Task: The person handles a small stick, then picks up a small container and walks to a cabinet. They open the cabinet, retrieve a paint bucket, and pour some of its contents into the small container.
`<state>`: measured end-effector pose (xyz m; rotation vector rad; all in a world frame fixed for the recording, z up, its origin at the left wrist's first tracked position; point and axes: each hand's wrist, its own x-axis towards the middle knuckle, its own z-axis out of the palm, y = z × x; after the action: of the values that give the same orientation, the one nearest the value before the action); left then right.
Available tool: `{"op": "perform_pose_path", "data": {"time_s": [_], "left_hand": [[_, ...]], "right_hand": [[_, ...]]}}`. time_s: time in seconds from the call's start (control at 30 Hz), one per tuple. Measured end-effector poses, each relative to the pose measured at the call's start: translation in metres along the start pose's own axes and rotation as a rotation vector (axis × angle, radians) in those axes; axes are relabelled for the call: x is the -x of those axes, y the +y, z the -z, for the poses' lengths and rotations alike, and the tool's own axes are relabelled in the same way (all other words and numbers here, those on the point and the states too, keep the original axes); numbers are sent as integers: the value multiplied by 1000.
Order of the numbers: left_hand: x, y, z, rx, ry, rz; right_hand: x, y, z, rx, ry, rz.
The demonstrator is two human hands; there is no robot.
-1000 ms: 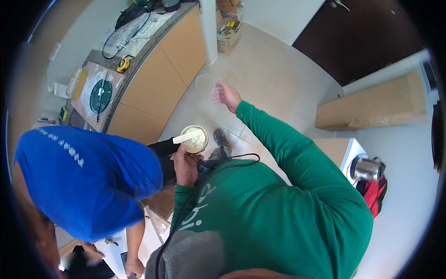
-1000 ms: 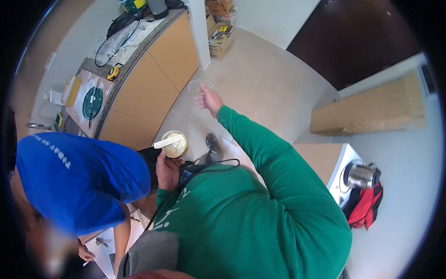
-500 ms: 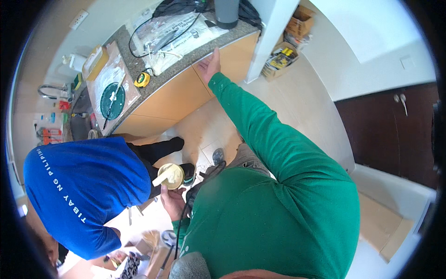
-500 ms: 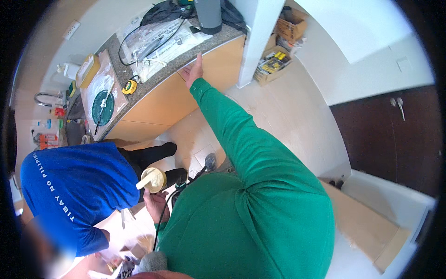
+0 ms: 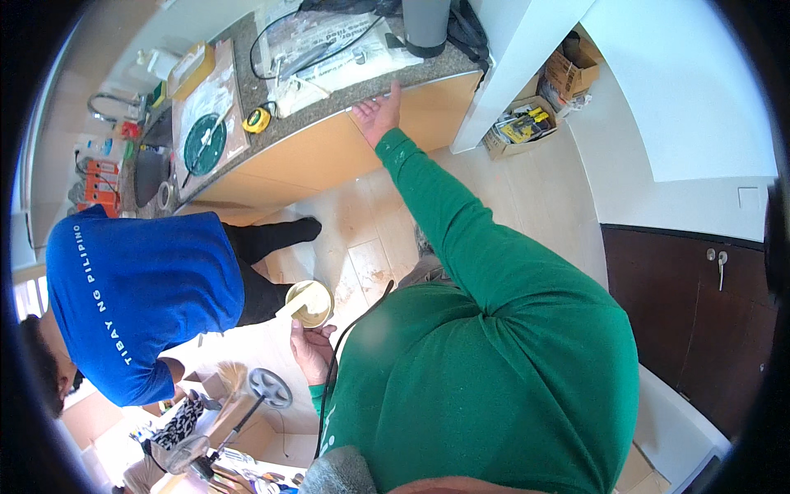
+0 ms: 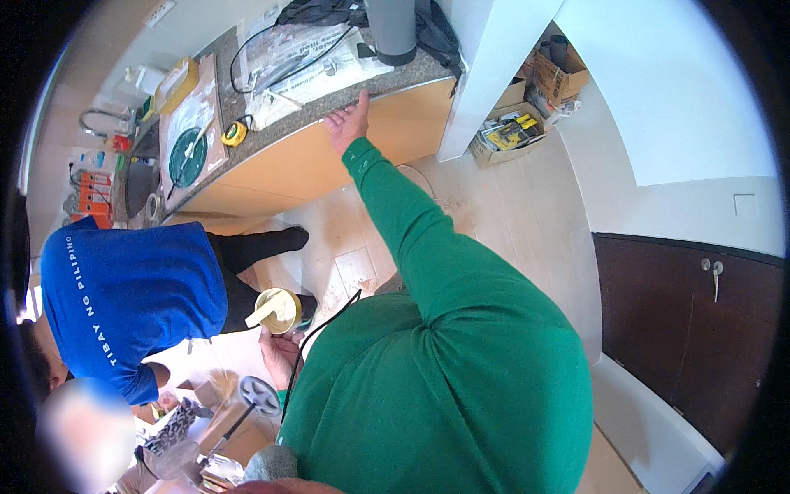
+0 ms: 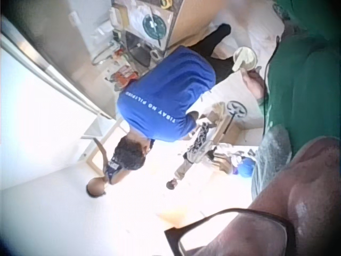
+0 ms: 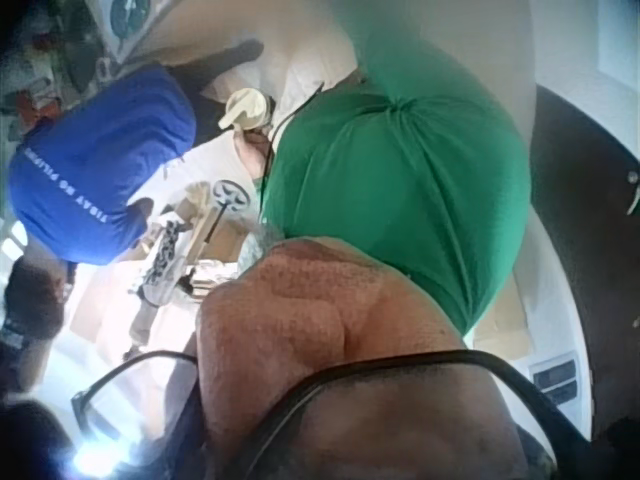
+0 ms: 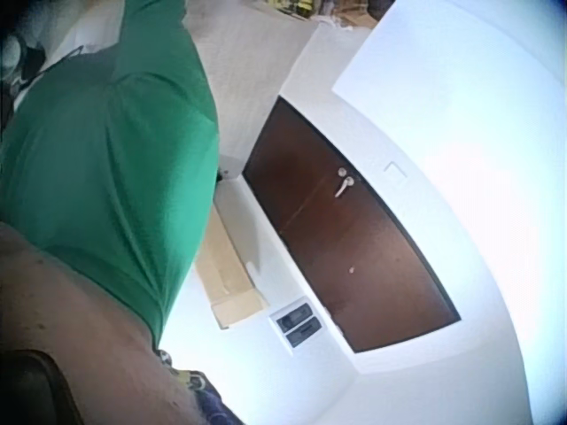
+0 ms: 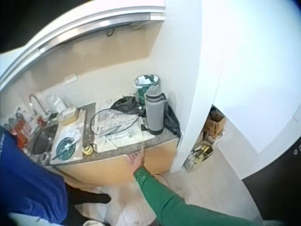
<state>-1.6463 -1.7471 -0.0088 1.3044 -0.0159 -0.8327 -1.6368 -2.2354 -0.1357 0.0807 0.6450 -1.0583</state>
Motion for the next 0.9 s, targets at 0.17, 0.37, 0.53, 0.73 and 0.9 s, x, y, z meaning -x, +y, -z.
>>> {"op": "perform_pose_path", "data": {"time_s": [0.17, 0.37, 0.53, 0.73, 0.9], "left_hand": [[19, -27, 19, 63, 7, -36], [54, -46, 34, 154, 107, -36], [53, -65, 33, 186, 50, 2], [43, -74, 23, 185, -13, -16], [38, -85, 23, 186, 11, -5]], "right_hand": [[29, -16, 67, 412, -53, 52], [141, -125, 163, 1115, 141, 226], [166, -246, 217, 1930, 281, 623], [187, -310, 206, 2366, 455, 602], [191, -268, 203, 2526, 140, 1477]]}}
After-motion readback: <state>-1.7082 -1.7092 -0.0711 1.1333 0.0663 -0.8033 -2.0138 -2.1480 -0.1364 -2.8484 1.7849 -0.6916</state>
